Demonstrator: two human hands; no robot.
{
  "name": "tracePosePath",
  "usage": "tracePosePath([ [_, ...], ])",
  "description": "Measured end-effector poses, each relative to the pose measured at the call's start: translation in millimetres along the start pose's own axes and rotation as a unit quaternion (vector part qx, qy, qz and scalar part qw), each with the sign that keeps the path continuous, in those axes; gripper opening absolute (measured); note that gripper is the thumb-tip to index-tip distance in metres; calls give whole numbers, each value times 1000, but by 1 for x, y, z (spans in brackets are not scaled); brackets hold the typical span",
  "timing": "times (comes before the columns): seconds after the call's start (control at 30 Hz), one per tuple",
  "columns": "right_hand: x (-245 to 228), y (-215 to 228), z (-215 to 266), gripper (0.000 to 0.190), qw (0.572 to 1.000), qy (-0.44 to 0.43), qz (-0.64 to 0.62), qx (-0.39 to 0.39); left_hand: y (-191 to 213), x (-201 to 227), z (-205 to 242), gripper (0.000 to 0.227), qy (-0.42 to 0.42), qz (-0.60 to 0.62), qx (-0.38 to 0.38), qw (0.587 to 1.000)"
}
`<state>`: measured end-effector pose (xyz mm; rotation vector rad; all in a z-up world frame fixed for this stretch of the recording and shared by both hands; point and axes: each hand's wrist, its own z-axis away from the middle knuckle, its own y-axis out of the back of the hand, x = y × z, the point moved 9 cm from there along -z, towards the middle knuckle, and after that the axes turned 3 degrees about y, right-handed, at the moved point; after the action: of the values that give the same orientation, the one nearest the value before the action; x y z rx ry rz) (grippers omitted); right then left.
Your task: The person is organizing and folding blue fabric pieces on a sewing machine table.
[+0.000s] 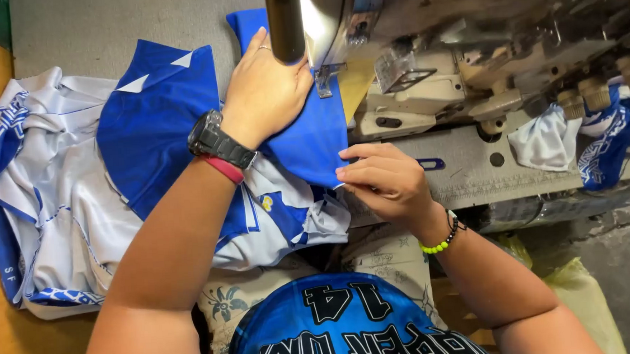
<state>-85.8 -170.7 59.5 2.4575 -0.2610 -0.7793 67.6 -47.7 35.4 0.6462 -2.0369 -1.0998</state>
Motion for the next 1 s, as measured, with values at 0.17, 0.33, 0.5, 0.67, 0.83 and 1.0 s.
tracePosePath([
  [0.17,17,3,-19,7,1000,10,9,7,-6,-24,-23,29,36,40,-15,998],
  [0.33,41,5,-30,7,1000,12,12,19,-30,-60,-43,21,-3,-12,3,1000],
  [0.5,41,6,-50,8,998,48,-8,37,-69,-104,-67,54,-42,-134,-18,990],
  [0.67,39,10,-31,10,992,49,114,18,22,-19,-31,8,-8,80,90,993],
  [0.83,36,6,-17,24,986,69,153,20,3,5,10,39,-46,-27,37,998],
  [1.0,55,4,-17,21,969,41,244,25,9,-13,-9,35,117,98,-11,988],
])
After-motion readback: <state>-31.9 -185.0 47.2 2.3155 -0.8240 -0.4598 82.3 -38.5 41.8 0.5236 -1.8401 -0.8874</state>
